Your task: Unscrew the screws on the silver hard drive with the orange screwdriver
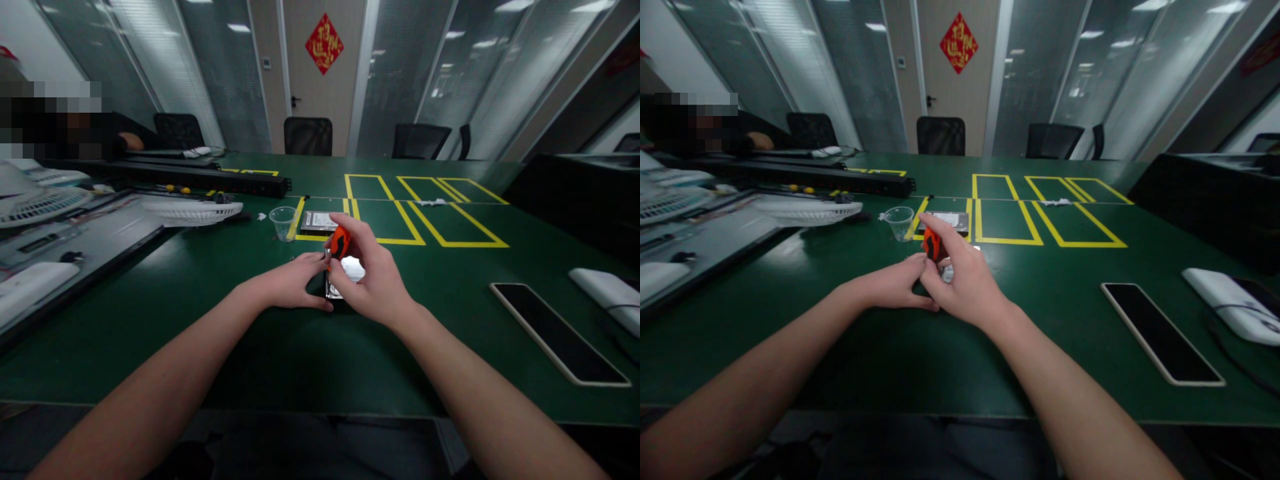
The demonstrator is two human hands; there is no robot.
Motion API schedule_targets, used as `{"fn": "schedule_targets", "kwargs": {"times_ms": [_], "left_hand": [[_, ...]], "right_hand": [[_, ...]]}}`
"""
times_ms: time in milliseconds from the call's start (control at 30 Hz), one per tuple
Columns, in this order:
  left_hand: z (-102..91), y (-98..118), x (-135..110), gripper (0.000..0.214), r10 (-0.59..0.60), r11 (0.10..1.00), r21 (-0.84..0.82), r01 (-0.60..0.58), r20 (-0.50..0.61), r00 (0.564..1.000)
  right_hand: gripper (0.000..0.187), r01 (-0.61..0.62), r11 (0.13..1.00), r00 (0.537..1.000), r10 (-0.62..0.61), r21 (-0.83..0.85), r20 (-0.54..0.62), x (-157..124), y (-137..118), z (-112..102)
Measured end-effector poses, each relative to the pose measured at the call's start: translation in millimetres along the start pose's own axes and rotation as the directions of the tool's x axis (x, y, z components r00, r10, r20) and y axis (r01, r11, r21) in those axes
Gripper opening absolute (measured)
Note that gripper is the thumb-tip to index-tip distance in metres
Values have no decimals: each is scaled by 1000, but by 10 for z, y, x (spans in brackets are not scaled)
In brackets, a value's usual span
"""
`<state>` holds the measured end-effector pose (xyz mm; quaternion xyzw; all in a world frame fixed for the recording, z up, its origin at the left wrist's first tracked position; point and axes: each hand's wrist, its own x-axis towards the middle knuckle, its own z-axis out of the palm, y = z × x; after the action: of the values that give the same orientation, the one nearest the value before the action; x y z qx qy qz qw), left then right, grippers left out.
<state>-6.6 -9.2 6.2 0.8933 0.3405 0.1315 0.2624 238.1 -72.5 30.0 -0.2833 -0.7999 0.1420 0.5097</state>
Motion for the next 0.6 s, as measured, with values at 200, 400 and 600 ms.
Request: {"fn": "schedule_targets", "kwargs": {"times_ms": [200, 400, 600], "left_hand": [[24, -73, 1, 100, 1, 1000, 1, -1, -4, 1000], [62, -147, 2, 106, 17, 1000, -16, -18, -32, 999], [16, -54, 10, 92, -5, 1000, -13, 5, -3, 1000]], "right_hand": [[73, -1, 1000, 1000, 1, -18, 4, 18, 3, -9], [62, 68, 997, 998, -68, -38, 1, 48, -5, -21], [74, 13, 1000, 1000, -13, -19, 1, 20, -3, 2]]}}
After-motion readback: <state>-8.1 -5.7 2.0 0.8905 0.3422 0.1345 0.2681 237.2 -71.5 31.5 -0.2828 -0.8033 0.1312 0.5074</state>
